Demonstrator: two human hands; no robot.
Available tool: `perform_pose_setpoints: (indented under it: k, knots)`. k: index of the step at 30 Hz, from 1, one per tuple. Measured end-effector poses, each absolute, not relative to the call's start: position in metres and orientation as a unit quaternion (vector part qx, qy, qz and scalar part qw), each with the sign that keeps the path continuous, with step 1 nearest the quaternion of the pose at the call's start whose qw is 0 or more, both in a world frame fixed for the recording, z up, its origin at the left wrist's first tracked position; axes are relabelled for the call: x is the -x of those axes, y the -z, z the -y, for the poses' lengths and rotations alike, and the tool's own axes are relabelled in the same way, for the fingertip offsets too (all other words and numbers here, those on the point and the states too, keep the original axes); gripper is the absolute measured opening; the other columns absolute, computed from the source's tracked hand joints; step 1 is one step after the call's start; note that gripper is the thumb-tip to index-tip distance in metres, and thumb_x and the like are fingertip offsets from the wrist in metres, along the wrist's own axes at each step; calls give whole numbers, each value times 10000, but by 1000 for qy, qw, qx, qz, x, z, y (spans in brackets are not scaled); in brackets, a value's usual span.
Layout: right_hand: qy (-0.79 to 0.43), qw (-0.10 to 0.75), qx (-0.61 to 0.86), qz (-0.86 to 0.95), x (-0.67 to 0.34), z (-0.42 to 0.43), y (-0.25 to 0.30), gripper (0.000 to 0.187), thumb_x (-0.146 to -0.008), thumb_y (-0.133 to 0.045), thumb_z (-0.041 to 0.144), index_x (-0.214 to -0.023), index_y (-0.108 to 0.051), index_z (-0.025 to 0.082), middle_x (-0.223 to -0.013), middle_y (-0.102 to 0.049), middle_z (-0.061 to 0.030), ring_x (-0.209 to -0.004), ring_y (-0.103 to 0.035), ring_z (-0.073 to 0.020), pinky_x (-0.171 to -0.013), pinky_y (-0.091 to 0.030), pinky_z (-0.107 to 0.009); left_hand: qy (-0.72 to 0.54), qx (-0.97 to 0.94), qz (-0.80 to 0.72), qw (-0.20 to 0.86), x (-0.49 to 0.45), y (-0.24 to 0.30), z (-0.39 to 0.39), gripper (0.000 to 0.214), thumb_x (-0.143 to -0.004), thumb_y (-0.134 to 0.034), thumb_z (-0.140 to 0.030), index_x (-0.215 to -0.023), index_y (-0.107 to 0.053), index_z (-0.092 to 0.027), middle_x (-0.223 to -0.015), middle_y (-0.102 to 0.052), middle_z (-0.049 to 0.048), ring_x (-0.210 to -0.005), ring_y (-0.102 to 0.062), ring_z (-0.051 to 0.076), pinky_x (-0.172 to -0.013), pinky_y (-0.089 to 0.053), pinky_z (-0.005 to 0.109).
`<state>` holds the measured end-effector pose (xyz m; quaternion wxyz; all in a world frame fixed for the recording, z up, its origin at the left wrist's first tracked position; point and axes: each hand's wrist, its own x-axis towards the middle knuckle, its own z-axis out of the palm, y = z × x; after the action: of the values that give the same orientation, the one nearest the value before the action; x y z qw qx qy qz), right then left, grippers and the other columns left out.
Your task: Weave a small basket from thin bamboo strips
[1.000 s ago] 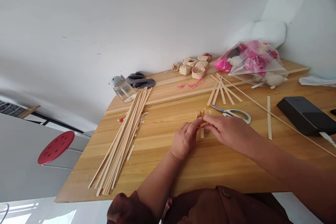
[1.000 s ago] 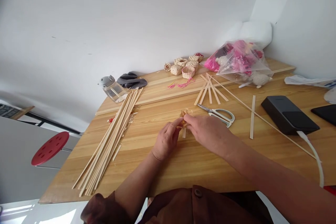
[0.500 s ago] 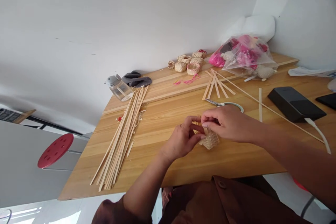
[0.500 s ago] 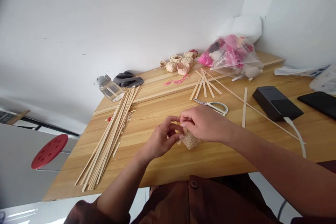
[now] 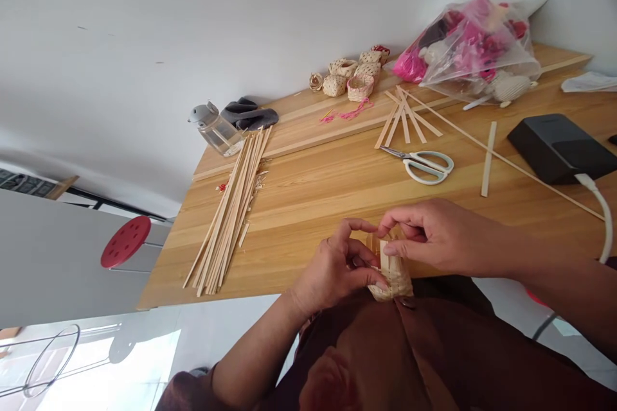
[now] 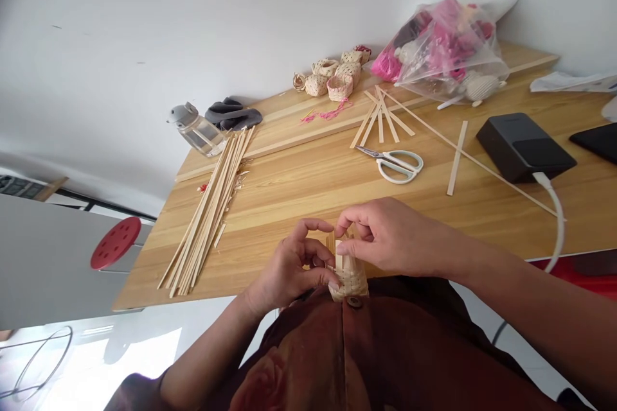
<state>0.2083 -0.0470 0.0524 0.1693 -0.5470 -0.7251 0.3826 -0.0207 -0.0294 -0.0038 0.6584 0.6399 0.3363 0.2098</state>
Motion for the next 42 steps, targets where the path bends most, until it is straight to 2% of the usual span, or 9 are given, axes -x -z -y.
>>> perform_pose_setpoints:
  k: [4,7,13,17,23,26,30,34,42]
  knots:
    - [-397,146,540,728,-210,55,-54,313,-892,-644,428,-1128,-693,228,-520,-458,96,-491,-405,-126,-501,-295,-256,-272,-645,-298,650,21,12,43,452,-752,-892,-351,-1025,-571,-188,-817,-716,-5,-652,-642,99,-622,-475,202]
    - [-411,124,521,737,-211,58,-56,226,-877,-650,317,-1088,-661,240,-517,-512,94,-485,-434,-129,-513,-303,-259,-290,-689,-267,608,22,13,49,324,-798,-859,-329,-1004,-666,-169,-846,-738,18,-712,-671,111,-680,-514,215]
    - [-439,76,504,740,-216,53,-63,75,-858,-671,315,-859,-658,241,-512,-546,70,-478,-459,-127,-489,-314,-249,-277,-731,-276,560,22,10,53,428,-844,-812,-370,-1223,-725,-190,-883,-782,45,-721,-701,138,-701,-552,243]
    - [-453,58,520,722,-216,50,-63,119,-842,-681,328,-929,-664,249,-485,-558,73,-457,-480,-133,-475,-316,-246,-283,-738,-312,528,23,13,55,395,-827,-832,-356,-1174,-747,-188,-891,-778,44,-715,-680,128,-689,-527,234]
    - [-536,25,529,657,-216,51,-53,174,-852,-662,376,-922,-633,218,-517,-626,44,-443,-596,-159,-447,-363,-238,-237,-568,-362,700,17,10,54,520,-728,-908,-347,-1150,-665,-165,-915,-745,44,-654,-614,94,-616,-484,210]
    - [-545,48,523,654,-216,52,-51,177,-841,-678,380,-890,-641,214,-527,-637,38,-470,-627,-164,-468,-386,-233,-221,-565,-371,703,12,6,53,394,-742,-896,-336,-1027,-703,-144,-876,-720,44,-706,-605,105,-645,-454,217]
    - [-569,41,520,636,-216,54,-53,246,-862,-661,349,-1067,-630,216,-509,-621,58,-442,-602,-150,-455,-394,-218,-231,-526,-368,731,9,6,56,326,-757,-877,-363,-875,-681,-131,-738,-640,6,-626,-512,83,-602,-387,221]
    - [-593,32,509,623,-215,56,-58,127,-865,-647,312,-921,-593,211,-497,-623,48,-444,-581,-136,-440,-375,-200,-236,-531,-381,719,8,6,61,323,-768,-865,-381,-860,-686,-128,-678,-589,-13,-613,-471,80,-591,-351,220]
    - [-565,36,545,619,-206,61,-63,147,-810,-693,287,-862,-573,219,-510,-622,49,-445,-531,-124,-409,-334,-202,-261,-526,-392,709,4,-2,63,331,-767,-865,-375,-821,-648,-131,-714,-616,-9,-621,-495,74,-592,-374,211]
